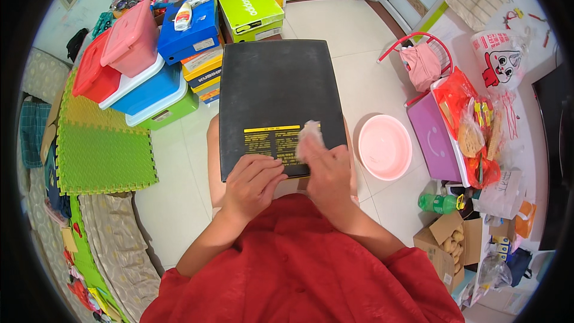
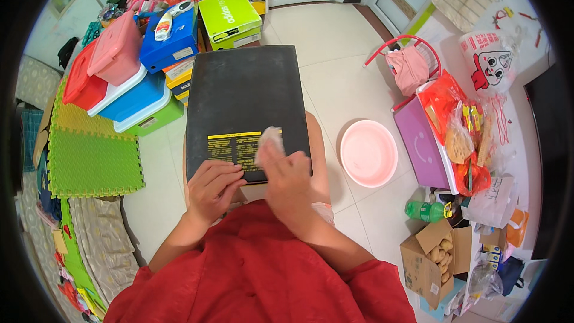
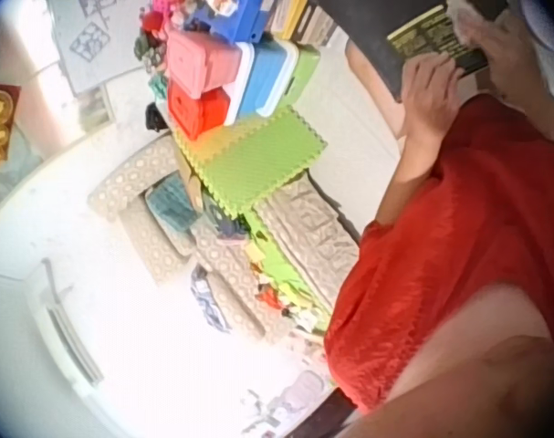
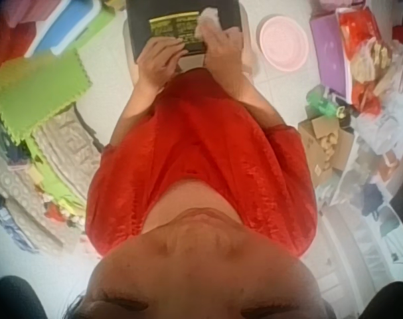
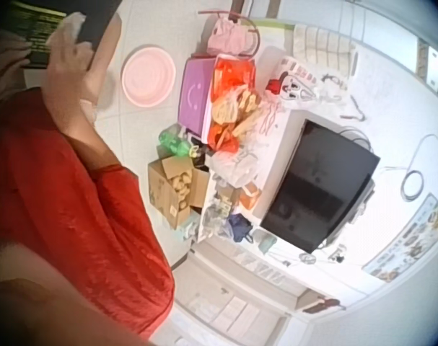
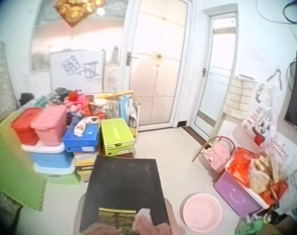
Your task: The person cleans a black electronic device by wiping its surface with a cloth, then rinses the cloth in a pink basin of water and wrings it out.
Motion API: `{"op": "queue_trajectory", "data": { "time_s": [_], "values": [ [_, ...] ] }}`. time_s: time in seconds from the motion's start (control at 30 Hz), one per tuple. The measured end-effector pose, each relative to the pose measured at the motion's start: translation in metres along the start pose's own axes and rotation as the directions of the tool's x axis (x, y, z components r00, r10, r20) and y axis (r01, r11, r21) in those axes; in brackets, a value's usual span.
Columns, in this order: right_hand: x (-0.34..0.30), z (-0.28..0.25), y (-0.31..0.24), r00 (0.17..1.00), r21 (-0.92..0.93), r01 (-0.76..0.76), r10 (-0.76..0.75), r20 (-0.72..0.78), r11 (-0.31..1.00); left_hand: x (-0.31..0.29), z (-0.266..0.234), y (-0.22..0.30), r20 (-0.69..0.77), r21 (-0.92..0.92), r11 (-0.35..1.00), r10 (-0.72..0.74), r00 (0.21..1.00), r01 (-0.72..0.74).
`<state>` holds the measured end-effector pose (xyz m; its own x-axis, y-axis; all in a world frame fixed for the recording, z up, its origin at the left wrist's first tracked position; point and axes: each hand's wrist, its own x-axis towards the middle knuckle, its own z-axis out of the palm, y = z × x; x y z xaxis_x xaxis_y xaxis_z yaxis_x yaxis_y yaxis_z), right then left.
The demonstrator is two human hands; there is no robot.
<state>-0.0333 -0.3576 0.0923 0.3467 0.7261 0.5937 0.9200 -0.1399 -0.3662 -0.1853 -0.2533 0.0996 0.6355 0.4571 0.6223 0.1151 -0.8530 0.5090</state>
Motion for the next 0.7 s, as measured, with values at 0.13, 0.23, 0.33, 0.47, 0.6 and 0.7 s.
{"op": "queue_trajectory", "data": {
  "time_s": [0.13,0.23,0.33,0.47,0.6,0.7],
  "values": [
    [0.018,-0.01,-0.006,0.978,0.549,-0.011,-0.104,0.178,0.836,-0.001,-0.007,0.0,-0.003,-0.095,0.986,-0.141,0.99,0.14],
    [0.055,-0.023,0.005,0.812,0.769,-0.583,0.227,0.538,0.261,0.006,-0.008,0.005,-0.021,-0.37,0.873,-0.351,0.936,0.319],
    [0.064,-0.01,0.024,0.814,0.81,-0.58,0.103,0.572,0.085,0.016,-0.014,0.005,0.057,-0.543,0.726,-0.471,0.881,0.423],
    [0.061,-0.003,0.031,0.827,0.815,-0.56,0.05,0.559,0.147,0.043,-0.022,0.008,0.033,-0.273,0.894,-0.361,0.932,0.356],
    [0.059,-0.001,0.039,0.781,0.779,-0.625,0.017,0.625,0.05,0.056,-0.017,0.002,0.073,-0.081,0.984,-0.153,0.986,0.159],
    [0.057,-0.004,0.027,0.814,0.812,-0.579,-0.012,0.581,0.07,0.05,-0.013,-0.006,0.139,-0.524,0.686,-0.515,0.846,0.504]
  ]
}}
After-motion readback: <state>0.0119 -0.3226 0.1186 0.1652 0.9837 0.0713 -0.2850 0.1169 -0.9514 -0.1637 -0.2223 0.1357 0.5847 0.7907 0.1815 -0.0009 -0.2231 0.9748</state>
